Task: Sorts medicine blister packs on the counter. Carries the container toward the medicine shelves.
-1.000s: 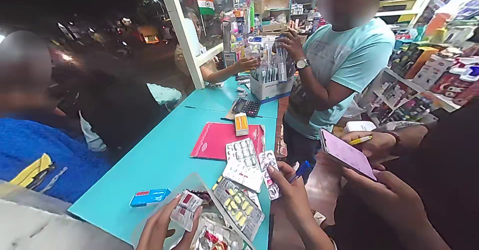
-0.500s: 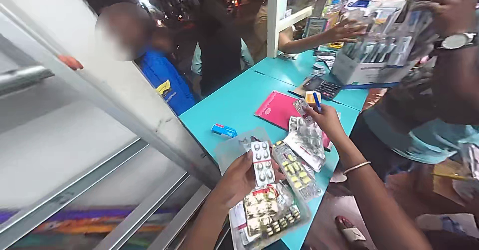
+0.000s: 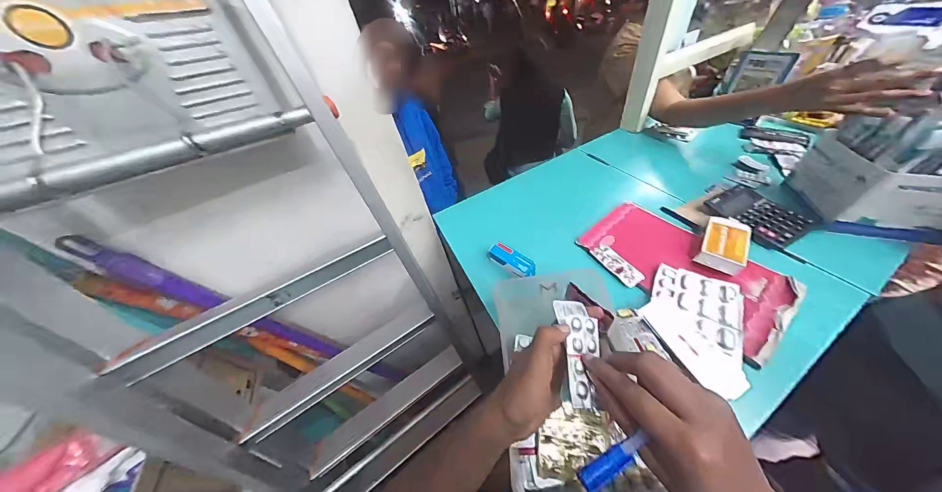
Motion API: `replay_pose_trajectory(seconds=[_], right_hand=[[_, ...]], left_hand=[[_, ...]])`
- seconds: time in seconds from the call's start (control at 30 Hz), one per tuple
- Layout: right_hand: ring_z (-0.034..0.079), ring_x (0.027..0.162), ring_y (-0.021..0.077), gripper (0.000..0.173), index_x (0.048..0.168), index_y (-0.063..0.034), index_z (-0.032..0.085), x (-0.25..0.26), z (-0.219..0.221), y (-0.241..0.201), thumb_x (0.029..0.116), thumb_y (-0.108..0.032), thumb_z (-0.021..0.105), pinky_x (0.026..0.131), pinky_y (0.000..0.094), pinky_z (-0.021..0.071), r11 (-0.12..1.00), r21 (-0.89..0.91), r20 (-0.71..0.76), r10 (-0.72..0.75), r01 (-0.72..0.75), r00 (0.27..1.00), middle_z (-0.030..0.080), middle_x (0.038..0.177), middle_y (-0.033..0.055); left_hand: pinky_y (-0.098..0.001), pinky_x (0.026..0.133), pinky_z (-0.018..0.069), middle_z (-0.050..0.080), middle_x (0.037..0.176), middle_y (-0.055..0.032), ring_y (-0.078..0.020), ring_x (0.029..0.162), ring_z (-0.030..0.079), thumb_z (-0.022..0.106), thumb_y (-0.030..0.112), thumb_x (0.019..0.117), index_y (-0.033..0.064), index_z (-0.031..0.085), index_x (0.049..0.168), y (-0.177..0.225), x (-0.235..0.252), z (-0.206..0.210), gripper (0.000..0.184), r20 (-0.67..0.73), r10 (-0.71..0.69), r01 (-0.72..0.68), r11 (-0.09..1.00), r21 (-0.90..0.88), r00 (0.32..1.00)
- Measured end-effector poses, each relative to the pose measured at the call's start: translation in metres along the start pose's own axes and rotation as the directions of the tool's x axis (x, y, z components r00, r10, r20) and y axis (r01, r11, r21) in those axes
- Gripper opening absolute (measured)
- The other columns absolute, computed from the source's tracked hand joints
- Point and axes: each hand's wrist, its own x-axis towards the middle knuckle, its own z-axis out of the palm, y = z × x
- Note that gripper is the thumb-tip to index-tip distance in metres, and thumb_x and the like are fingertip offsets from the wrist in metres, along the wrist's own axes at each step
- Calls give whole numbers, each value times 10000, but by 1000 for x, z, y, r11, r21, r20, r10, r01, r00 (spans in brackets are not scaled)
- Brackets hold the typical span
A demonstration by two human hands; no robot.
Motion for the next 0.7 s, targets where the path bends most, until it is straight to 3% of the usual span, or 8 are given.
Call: replay_pose_trajectory(seconds=[0.13,0.27,0.37,0.57,0.7], right_hand=[[654,723,219,154,1056,-74,772,-5,4,-11,970,-105,648,549,287,496,995,-99,21,35,-33,999,702,874,119],[666,732,206,150,1033,-64,772,-10,10,-13,971,-119,646,566,269,501,991,-103,-48,79,-84,996,710,864,124],[658,718,201,142,1018,-60,770,-11,9,-17,973,-112,645,568,261,496,988,-123,-63,87,-94,994,707,852,121],[676,706,182,137,996,-45,761,-14,10,-21,972,-109,643,558,247,507,986,-155,-58,56,-64,997,716,848,123],[674,670,196,138,978,-26,756,-17,12,-24,961,-104,644,537,261,510,989,-140,-32,52,-56,998,711,833,131]], left_hand=[[-276,909,553,667,1049,16,-52,983,662,215,249,1064,36,507,1284,-6,-9,12,423,-112,-15,16,1000,10,994],[-255,968,516,600,1164,7,-28,1073,612,231,268,1059,1,383,1419,-9,-13,12,473,-37,37,-32,992,120,999],[-232,1027,465,535,1324,-68,-16,1179,549,249,268,1057,-55,333,1486,-14,-15,10,543,-4,94,-91,973,212,996],[-229,1111,378,437,1493,-196,-51,1321,462,265,239,1057,-93,348,1499,-18,-20,12,559,14,172,-168,932,321,985],[-242,1123,376,456,1481,-232,-73,1325,478,266,216,1064,-106,355,1496,-17,-29,13,546,-11,155,-140,917,374,988]])
